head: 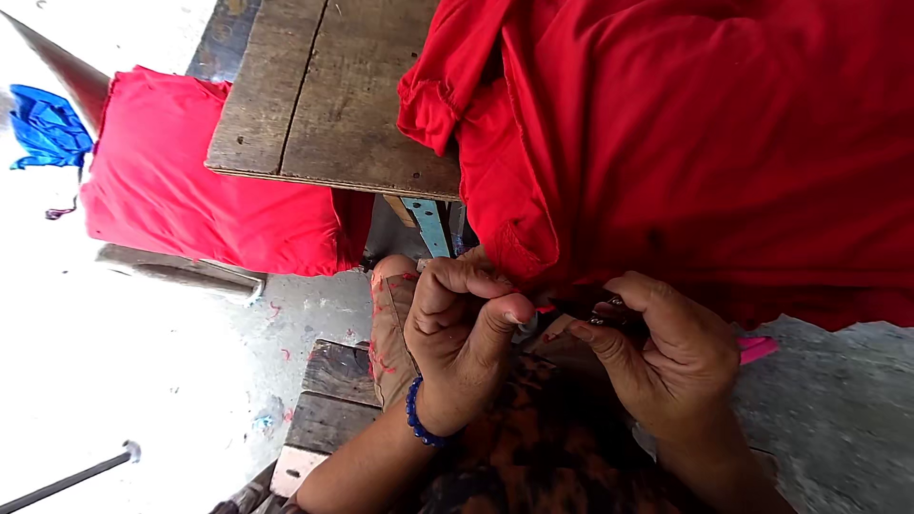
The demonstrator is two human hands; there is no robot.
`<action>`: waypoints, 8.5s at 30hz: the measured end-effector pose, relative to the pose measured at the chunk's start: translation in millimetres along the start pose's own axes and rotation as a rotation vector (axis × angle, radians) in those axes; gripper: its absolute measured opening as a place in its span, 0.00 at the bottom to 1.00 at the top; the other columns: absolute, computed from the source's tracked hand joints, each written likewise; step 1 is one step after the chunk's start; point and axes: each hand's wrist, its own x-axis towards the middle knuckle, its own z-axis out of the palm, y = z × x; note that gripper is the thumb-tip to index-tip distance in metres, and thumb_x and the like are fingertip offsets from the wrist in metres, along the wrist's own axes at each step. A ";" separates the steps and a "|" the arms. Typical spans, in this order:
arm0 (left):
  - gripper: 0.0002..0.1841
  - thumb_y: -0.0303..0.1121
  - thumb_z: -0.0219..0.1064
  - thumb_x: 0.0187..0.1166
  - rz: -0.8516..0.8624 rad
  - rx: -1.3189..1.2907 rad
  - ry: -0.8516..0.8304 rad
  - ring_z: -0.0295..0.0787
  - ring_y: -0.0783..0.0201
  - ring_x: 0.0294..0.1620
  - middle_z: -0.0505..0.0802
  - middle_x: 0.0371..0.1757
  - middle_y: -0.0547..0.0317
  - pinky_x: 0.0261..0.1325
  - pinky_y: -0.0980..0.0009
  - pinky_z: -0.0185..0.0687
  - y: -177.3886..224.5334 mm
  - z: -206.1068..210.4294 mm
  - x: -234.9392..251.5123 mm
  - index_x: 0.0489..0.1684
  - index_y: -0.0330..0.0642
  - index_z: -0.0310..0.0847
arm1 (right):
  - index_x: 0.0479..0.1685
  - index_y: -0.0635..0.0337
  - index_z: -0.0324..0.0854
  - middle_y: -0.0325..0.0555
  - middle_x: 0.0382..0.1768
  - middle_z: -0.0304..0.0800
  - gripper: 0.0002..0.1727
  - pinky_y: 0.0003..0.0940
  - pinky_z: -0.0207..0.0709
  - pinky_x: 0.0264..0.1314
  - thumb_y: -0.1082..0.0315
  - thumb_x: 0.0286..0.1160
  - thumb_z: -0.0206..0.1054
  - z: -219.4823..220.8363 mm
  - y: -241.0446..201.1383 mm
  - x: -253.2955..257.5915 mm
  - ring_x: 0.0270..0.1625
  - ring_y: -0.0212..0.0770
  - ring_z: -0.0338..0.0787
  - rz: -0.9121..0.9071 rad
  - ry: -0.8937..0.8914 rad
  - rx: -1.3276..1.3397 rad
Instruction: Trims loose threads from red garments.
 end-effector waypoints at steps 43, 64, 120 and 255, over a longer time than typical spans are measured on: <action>0.03 0.35 0.60 0.90 0.050 0.167 -0.041 0.87 0.80 0.55 0.89 0.49 0.76 0.59 0.78 0.85 -11.8 7.6 -21.3 0.52 0.55 0.78 | 0.40 0.65 0.84 0.43 0.27 0.85 0.15 0.19 0.74 0.39 0.59 0.84 0.68 3.3 -6.2 -16.0 0.33 0.27 0.82 0.013 0.027 -0.227; 0.06 0.37 0.58 0.91 0.164 0.411 -0.224 0.86 0.82 0.46 0.86 0.43 0.66 0.52 0.83 0.83 -13.9 1.2 -23.9 0.49 0.47 0.73 | 0.38 0.64 0.81 0.44 0.26 0.81 0.13 0.21 0.72 0.37 0.62 0.85 0.66 8.0 -11.1 -11.0 0.31 0.29 0.81 -0.009 0.085 -0.296; 0.05 0.31 0.69 0.83 0.069 0.048 -0.012 0.91 0.75 0.52 0.93 0.48 0.68 0.54 0.77 0.88 7.4 1.8 -14.4 0.49 0.50 0.83 | 0.43 0.65 0.82 0.44 0.31 0.86 0.16 0.18 0.77 0.44 0.57 0.85 0.67 12.3 -18.8 -13.9 0.37 0.26 0.85 -0.045 0.041 -0.187; 0.10 0.36 0.58 0.91 -0.329 -0.048 -0.122 0.78 0.82 0.21 0.89 0.35 0.69 0.21 0.86 0.76 -2.5 -12.1 29.3 0.59 0.49 0.84 | 0.37 0.50 0.81 0.27 0.22 0.77 0.12 0.11 0.71 0.20 0.67 0.91 0.55 -23.0 14.1 81.3 0.19 0.19 0.75 0.405 0.047 0.585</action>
